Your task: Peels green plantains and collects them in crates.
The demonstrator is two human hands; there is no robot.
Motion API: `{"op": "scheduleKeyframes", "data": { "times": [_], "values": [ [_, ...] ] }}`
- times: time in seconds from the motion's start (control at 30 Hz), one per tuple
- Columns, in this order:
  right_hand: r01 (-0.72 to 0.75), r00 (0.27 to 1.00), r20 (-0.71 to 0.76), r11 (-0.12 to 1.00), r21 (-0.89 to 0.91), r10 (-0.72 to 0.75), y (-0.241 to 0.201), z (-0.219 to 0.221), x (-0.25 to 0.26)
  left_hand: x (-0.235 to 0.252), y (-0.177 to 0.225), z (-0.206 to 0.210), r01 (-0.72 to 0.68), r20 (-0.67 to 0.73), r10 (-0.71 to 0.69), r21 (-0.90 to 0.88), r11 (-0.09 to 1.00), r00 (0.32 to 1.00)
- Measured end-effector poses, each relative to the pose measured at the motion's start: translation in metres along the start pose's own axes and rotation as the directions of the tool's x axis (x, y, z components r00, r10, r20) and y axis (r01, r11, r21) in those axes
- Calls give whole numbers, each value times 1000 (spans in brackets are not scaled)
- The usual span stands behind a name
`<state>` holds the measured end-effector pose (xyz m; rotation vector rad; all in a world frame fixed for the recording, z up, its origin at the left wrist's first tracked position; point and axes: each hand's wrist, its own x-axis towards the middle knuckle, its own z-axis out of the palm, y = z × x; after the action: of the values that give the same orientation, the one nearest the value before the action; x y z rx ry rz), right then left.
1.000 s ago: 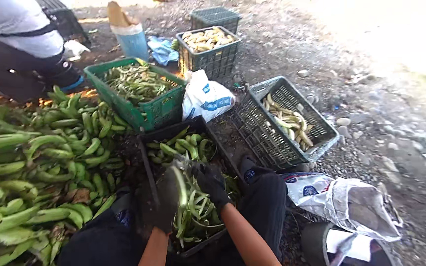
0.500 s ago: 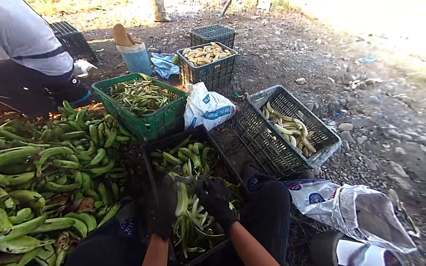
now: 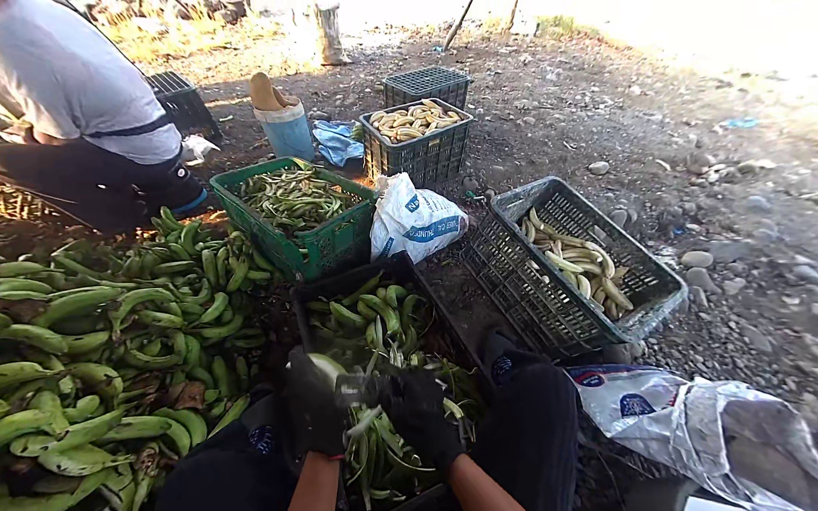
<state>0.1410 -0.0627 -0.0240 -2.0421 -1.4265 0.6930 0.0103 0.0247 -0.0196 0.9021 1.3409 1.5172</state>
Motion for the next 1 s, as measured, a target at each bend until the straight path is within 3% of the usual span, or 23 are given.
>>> {"op": "scheduleKeyframes", "data": {
  "times": [0.07,0.13,0.17,0.23,0.3,0.43,0.5,0.57,0.7,0.73,0.8,0.87,0.93,1.0],
  "values": [
    [89,991,-100,996,19,-87,3,11,-11,5,-7,-6,68,-207,-1,318,946,978],
    [88,991,-104,996,19,-85,5,12,-10,6,-9,-9,167,-234,-80,381,909,969],
    [54,996,-72,998,27,-52,4,10,-8,3,-4,-7,177,-185,-118,342,923,975],
    [-60,998,39,998,26,59,0,1,5,-5,10,1,97,55,-111,218,971,992],
    [-109,991,77,994,19,107,0,-8,14,-12,16,3,61,228,-102,181,982,968],
    [0,999,-52,993,-121,-6,1,-7,13,-14,12,-2,-67,271,-16,295,953,962],
    [12,997,-76,994,-108,-20,0,-5,13,-10,8,-3,-103,326,10,269,958,945],
    [-51,999,-12,997,-65,50,-2,-10,19,-4,12,-1,-76,447,-35,229,970,894],
    [-65,994,92,996,63,59,3,-16,37,-21,22,-9,-302,719,-77,383,873,690],
    [-57,991,128,994,94,45,4,-21,41,-26,21,-9,-304,729,-100,401,864,677],
    [-45,991,132,991,128,28,7,-22,44,-29,18,-7,-227,653,-103,400,888,750],
    [-43,997,72,987,157,32,10,-17,42,-20,19,-1,-35,465,-147,360,932,873],
    [-29,999,42,989,147,23,12,-14,36,-12,15,4,163,264,-200,157,974,944],
    [-24,993,115,996,84,14,8,-11,24,-6,6,-1,298,231,-264,-127,946,936]
  ]
}}
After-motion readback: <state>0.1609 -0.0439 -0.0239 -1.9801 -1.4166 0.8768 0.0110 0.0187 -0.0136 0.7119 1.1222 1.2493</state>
